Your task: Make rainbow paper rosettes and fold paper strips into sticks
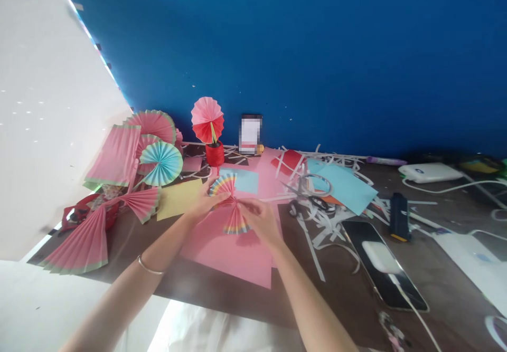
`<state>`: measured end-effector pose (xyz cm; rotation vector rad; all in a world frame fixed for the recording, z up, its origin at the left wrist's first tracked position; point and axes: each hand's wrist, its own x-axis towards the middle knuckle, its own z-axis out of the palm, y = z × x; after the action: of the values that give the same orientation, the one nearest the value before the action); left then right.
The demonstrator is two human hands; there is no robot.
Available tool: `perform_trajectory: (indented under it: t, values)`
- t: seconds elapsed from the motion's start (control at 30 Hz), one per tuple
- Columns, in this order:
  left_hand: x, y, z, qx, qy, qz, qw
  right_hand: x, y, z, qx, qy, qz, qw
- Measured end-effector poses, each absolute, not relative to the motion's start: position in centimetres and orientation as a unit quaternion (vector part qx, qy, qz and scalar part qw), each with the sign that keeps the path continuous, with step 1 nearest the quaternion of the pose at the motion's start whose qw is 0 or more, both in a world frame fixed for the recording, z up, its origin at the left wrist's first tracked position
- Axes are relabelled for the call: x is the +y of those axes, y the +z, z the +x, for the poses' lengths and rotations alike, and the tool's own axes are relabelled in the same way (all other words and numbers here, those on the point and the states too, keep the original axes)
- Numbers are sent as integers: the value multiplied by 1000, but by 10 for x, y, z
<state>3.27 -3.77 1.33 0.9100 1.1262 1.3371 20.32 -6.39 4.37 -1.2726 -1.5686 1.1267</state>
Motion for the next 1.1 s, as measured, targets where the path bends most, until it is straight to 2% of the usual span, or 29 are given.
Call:
perform_trajectory:
  t: [0.33,0.93,1.1]
  values:
    - [-36,13,25,477,535,409,565,-61,43,209,-566,523,-491,406]
    - [-42,31,21,435,490,440,614,-65,50,210,-584,531,-478,384]
    - [-39,29,20,417,536,439,589,-61,44,211,-585,522,-480,394]
